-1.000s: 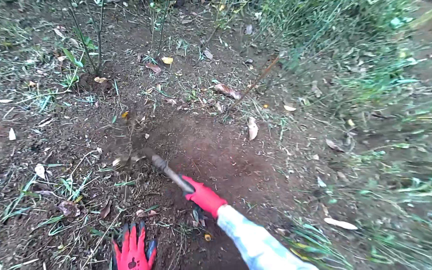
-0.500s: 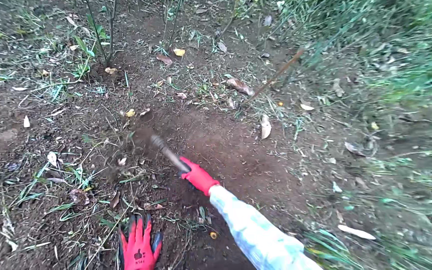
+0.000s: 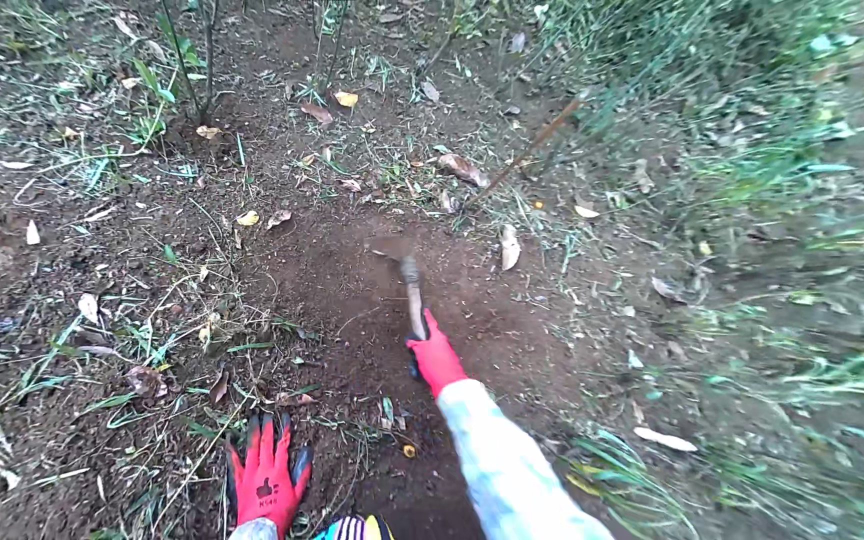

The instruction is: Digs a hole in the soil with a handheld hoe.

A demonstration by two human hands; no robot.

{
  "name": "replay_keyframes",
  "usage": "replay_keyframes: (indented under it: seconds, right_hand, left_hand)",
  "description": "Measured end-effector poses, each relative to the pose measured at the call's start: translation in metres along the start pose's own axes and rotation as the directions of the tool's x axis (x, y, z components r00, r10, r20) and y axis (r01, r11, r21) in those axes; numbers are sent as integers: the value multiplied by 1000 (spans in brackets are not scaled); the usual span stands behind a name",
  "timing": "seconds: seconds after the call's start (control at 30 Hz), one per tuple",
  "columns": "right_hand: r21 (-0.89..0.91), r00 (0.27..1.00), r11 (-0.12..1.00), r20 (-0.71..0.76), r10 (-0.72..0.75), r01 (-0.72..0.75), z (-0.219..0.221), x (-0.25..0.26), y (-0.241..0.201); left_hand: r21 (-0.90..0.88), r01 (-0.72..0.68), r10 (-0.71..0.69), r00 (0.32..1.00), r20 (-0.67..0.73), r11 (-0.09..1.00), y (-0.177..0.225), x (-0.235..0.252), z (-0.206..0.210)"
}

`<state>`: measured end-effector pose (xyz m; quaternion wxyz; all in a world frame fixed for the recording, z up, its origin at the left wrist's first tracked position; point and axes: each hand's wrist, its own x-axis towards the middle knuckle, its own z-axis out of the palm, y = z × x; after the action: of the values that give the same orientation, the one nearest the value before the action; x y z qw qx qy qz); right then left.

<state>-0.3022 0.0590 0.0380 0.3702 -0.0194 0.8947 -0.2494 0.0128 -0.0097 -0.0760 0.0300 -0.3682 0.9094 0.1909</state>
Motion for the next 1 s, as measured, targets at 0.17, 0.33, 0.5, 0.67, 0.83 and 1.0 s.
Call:
replay_keyframes:
  seconds: [0.17, 0.33, 0.5, 0.67, 0.83, 1.0]
  right_hand:
    - [-163, 988, 986, 157, 9, 17, 23, -47, 14]
    - [50, 999, 997, 0, -53, 53, -43, 13, -25]
    - [64, 975, 998, 217, -38, 25, 96, -72, 31]
    - [-57, 935, 993, 347, -75, 101, 8, -92, 31]
    - [200, 995, 975, 18, -100, 95, 52, -12, -1]
    - [-43, 836, 974, 522, -168, 222, 128, -141, 60]
  left_hand:
    - [-12, 4, -4, 1000, 4, 1000, 1, 1, -2]
    - [-41, -4, 3, 1000, -15, 999, 2, -1, -2]
    - [-29, 21, -20, 999, 46, 999, 1, 2, -4]
    - [-27, 15, -14, 999, 38, 1000, 0, 1, -3]
    - [-103, 69, -52, 985, 162, 992, -3, 1, -14]
    - [-432, -104, -89, 911, -403, 896, -24, -34, -46]
